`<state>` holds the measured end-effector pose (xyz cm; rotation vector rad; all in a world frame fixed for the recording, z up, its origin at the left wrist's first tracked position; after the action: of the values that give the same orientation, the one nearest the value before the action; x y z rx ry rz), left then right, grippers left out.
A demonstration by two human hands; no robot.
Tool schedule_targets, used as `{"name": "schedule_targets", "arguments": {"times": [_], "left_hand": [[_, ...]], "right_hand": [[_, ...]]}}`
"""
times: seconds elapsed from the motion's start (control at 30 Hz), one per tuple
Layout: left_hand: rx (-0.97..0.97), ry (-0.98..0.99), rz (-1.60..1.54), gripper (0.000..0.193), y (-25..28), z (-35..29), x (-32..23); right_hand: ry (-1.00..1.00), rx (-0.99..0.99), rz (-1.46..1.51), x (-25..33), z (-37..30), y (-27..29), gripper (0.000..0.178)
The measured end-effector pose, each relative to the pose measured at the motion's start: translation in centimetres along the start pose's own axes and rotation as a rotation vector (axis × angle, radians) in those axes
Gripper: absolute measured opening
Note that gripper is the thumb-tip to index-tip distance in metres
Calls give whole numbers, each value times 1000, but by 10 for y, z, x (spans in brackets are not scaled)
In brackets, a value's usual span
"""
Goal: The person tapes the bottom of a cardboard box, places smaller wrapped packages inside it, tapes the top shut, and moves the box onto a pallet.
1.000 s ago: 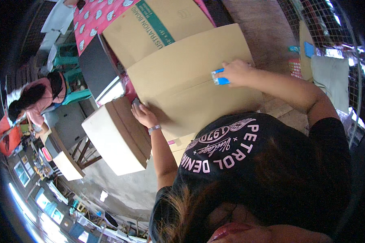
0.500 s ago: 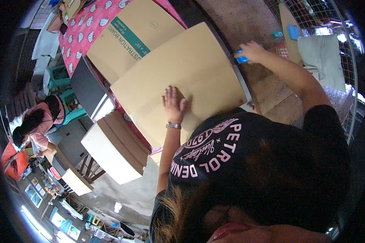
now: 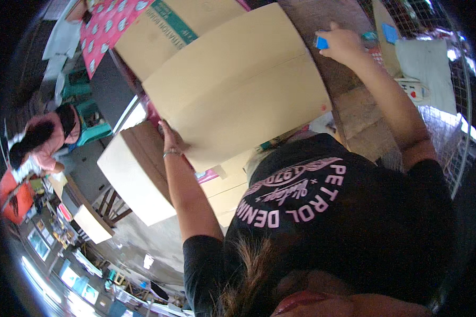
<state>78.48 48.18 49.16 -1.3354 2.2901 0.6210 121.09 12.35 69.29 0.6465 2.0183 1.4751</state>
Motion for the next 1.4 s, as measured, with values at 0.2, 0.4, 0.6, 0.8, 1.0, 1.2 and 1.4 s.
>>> {"name": "schedule_targets", "arguments": {"times": [0.2, 0.4, 0.6, 0.8, 1.0, 1.2, 1.4], "left_hand": [[-55, -392, -268, 86, 1, -25, 3], [-3, -536, -310, 40, -2, -167, 3], [-389, -853, 313, 44, 62, -88, 34], [-587, -718, 583, 44, 61, 36, 124], [8, -459, -287, 56, 33, -8, 76], [130, -58, -305, 53, 23, 7, 80], [121, 77, -424, 61, -3, -75, 86]], "right_hand": [[244, -264, 865, 179, -29, 9, 54], [737, -174, 1305, 393, -91, 0, 65], [541, -107, 1192, 343, -83, -39, 56], [84, -428, 723, 186, -55, -75, 52], [-616, -192, 1002, 31, -40, -152, 69], [-610, 272, 1526, 3, 30, -189, 76], [-734, 529, 1613, 14, 57, -193, 74]]}}
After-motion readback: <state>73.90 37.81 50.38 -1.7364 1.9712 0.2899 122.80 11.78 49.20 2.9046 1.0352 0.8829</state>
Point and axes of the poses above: each hand's wrist, its own z-axis towards the middle knuckle, its own y-axis out of the back of the hand, x = y × z, the point moved 1 cm from there along z, towards the middle knuckle, and after that the axes turned 8 degrees about -x, right-handed, at the moved point
